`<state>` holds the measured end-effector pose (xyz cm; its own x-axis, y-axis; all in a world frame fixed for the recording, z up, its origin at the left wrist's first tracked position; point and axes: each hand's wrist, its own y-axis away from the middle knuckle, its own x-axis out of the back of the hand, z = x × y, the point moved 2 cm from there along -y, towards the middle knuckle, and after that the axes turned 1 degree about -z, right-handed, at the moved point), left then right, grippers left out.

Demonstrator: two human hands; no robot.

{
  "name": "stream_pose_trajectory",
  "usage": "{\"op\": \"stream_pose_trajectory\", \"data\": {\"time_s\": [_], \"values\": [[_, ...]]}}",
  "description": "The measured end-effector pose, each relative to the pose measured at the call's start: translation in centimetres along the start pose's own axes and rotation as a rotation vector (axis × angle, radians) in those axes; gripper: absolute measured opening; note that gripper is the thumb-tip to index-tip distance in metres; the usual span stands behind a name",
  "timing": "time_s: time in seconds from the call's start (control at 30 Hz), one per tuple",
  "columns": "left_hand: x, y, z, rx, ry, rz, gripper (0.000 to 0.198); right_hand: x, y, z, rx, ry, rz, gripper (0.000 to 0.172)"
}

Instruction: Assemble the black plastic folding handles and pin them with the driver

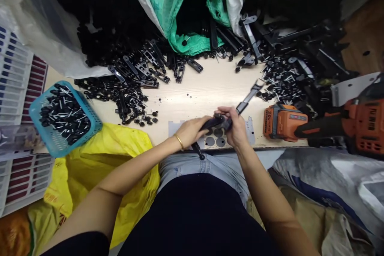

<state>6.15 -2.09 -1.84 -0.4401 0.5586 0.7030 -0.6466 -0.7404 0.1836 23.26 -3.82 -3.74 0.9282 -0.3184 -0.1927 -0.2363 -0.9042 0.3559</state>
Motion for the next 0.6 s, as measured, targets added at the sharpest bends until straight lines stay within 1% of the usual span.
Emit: {"op": "stream_pose_trajectory", "data": {"time_s": [0.07,0.13,0.2,0.23,0.3,0.4,0.47,0.53,0.6], "values": [[-0.8,0.8,1.6,0.059,0.044,-0.013,0.040,-2.1,-0.4,-0.6,-0.010,-0.037,0.044,0.044],[-1.6,1.4,2.7,0.193,0.049,0.037,0.040,-3.4,-0.5,-1.0,0.041,-0.030,0.109,0.045],[-2.3,1.6,3.3,0.326,0.060,0.089,0.038,-3.9,-0.5,-1.2,0.107,-0.007,0.143,0.046],[-2.5,1.7,3.4,0.365,0.078,0.096,0.037,-3.9,-0.4,-1.2,0.137,0.006,0.148,0.045],[-2.8,1.7,3.4,0.370,0.123,0.068,0.036,-3.6,-0.5,-1.2,0.148,0.029,0.100,0.045],[-2.9,1.5,3.2,0.350,0.137,-0.008,0.036,-3.1,-0.7,-1.1,0.047,0.038,0.001,0.042],[-3.0,1.4,3.2,0.371,0.112,-0.030,0.036,-2.8,-1.0,-1.1,-0.008,0.012,0.016,0.039],[-3.2,1.2,3.3,0.398,0.084,-0.028,0.035,-2.5,-1.2,-1.0,0.005,0.001,0.075,0.037],[-3.5,1.1,3.6,0.407,0.067,-0.022,0.035,-2.4,-1.4,-0.9,0.034,0.009,0.099,0.037]]}}
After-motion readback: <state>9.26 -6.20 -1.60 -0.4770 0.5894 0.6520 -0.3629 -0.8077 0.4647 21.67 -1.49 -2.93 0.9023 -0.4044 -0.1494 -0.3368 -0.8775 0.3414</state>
